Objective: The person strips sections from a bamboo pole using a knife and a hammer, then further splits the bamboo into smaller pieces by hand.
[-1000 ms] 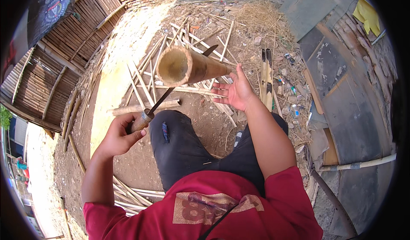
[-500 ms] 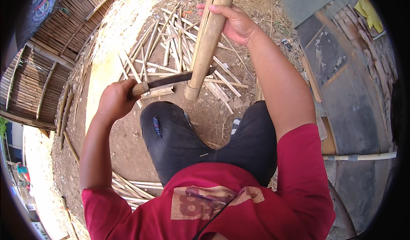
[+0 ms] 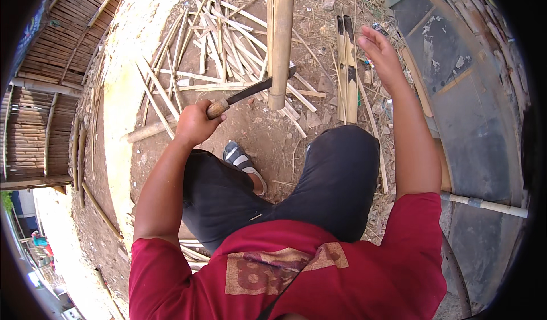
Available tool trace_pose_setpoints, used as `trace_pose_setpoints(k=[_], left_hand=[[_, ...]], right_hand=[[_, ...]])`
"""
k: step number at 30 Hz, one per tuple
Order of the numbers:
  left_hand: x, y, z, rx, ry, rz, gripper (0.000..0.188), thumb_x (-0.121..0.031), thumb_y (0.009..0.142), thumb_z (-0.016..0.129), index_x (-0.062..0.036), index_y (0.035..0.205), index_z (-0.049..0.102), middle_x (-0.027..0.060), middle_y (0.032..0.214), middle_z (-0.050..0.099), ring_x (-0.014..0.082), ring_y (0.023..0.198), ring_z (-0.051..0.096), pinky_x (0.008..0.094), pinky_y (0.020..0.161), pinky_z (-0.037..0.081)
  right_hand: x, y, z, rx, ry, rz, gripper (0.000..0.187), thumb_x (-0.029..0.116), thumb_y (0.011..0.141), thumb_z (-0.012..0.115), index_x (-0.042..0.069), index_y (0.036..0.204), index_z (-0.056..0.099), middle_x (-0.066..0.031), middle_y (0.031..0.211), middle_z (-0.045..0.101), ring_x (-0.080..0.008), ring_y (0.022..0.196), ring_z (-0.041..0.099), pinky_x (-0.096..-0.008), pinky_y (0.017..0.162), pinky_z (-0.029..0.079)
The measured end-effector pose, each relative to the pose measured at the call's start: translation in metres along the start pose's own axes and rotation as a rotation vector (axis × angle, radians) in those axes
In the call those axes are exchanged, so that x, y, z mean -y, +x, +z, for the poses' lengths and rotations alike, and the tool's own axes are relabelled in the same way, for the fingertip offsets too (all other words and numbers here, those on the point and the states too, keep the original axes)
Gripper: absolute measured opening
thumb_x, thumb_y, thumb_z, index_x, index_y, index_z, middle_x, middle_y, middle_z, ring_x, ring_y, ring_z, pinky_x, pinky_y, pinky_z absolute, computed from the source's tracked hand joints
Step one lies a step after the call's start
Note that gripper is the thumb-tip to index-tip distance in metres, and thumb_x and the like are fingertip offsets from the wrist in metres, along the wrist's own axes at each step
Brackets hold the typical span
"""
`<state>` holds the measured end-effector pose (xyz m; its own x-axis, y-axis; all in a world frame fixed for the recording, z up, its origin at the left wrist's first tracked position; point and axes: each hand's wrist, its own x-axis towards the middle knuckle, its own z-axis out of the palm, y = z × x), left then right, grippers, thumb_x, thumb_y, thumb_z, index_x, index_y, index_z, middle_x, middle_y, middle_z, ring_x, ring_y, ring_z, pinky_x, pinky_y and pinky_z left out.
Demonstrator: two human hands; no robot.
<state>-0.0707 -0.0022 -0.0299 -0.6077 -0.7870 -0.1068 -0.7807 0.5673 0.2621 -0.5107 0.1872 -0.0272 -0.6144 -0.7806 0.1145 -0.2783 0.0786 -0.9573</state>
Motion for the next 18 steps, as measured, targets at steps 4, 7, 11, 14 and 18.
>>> trace_pose_setpoints(k=[4, 7, 11, 14, 18], left_hand=[[0.029, 0.028, 0.009, 0.082, 0.058, 0.018, 0.045, -0.043, 0.082, 0.082, -0.0022, 0.095, 0.068, 0.0216, 0.080, 0.070, 0.0423, 0.082, 0.069, 0.0484, 0.075, 0.054], [0.059, 0.046, 0.002, 0.067, 0.119, -0.046, 0.042, -0.036, 0.083, 0.083, -0.0022, 0.104, 0.072, 0.0222, 0.084, 0.072, 0.0401, 0.081, 0.070, 0.0466, 0.074, 0.054], [0.107, 0.042, 0.013, -0.104, 0.047, -0.070, 0.036, -0.031, 0.087, 0.081, 0.0009, 0.098, 0.068, 0.0178, 0.075, 0.067, 0.0304, 0.065, 0.062, 0.0422, 0.065, 0.050], [0.113, 0.041, 0.034, -0.166, -0.013, -0.124, 0.033, -0.029, 0.090, 0.080, 0.0003, 0.092, 0.065, 0.0105, 0.073, 0.062, 0.0204, 0.064, 0.053, 0.0390, 0.064, 0.047], [0.109, 0.041, 0.051, -0.130, -0.098, -0.125, 0.034, -0.028, 0.090, 0.081, -0.0001, 0.089, 0.062, 0.0077, 0.068, 0.057, 0.0160, 0.062, 0.046, 0.0379, 0.060, 0.043]], right_hand=[[-0.185, -0.139, -0.068, -0.242, -0.256, 0.194, 0.029, 0.024, 0.096, 0.073, 0.000, 0.113, 0.067, -0.0115, 0.110, 0.071, -0.0200, 0.109, 0.066, -0.0360, 0.097, 0.050], [-0.262, -0.266, -0.072, -0.299, -0.389, 0.474, 0.022, 0.019, 0.093, 0.073, 0.000, 0.101, 0.066, -0.0150, 0.104, 0.071, -0.0244, 0.103, 0.068, -0.0374, 0.092, 0.052], [-0.290, -0.365, -0.035, -0.324, -0.637, 0.512, 0.025, 0.022, 0.086, 0.077, 0.003, 0.097, 0.063, -0.0189, 0.097, 0.066, -0.0381, 0.092, 0.064, -0.0473, 0.084, 0.052], [-0.310, -0.414, -0.012, -0.217, -0.741, 0.595, 0.034, 0.026, 0.084, 0.080, 0.005, 0.104, 0.062, -0.0200, 0.100, 0.062, -0.0423, 0.095, 0.061, -0.0522, 0.084, 0.049], [-0.317, -0.426, 0.008, -0.198, -0.820, 0.745, 0.038, 0.026, 0.086, 0.077, 0.007, 0.114, 0.060, -0.0216, 0.111, 0.061, -0.0430, 0.108, 0.060, -0.0547, 0.091, 0.049]])
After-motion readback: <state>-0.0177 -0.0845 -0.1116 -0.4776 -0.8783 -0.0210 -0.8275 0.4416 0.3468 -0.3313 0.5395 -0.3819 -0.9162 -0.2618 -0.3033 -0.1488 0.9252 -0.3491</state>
